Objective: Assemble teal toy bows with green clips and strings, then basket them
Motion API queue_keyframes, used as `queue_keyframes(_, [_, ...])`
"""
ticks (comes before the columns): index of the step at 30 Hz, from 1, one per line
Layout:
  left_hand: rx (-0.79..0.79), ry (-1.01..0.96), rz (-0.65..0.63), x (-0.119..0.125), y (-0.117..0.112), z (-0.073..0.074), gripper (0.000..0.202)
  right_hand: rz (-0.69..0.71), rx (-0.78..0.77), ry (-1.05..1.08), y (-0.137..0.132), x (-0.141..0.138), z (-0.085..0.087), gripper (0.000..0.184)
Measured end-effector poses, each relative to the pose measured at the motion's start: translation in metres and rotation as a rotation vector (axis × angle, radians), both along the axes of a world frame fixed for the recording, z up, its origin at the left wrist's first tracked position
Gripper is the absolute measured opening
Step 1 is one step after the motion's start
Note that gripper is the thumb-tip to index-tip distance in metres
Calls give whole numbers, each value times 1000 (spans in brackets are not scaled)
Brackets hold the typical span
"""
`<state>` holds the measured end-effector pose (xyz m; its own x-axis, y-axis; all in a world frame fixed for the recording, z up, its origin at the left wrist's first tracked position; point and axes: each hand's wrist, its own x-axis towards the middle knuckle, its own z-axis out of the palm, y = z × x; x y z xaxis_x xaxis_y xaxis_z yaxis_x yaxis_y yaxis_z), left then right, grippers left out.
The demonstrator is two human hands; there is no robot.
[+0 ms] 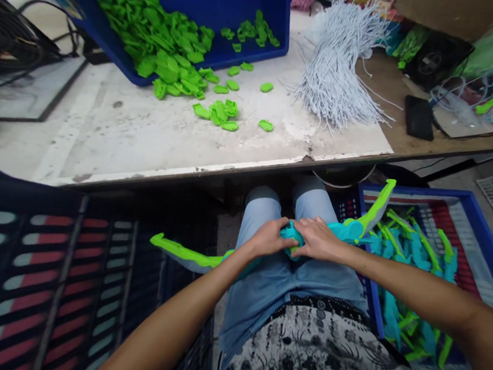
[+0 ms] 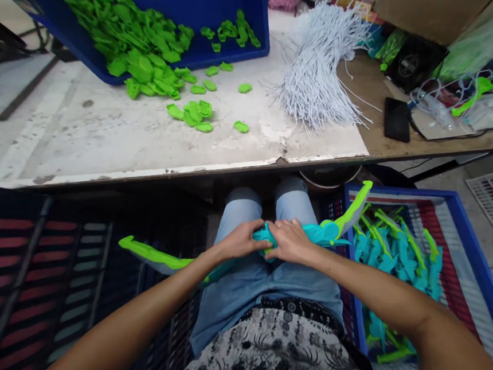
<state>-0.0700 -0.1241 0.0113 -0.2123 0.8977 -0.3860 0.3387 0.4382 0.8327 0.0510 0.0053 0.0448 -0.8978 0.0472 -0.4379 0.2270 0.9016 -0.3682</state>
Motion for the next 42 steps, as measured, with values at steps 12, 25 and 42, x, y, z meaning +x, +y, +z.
queue_keyframes(12, [90, 627, -31, 13, -24, 36, 43, -139, 51, 591, 66, 5, 50, 23])
queue_keyframes(25, [404, 1230, 13, 24, -57, -29, 69, -780, 514, 263, 290, -74, 89, 25])
queue_keyframes(42, [602, 751, 118, 70, -31, 17, 33, -822, -714, 142, 167, 167, 65, 28])
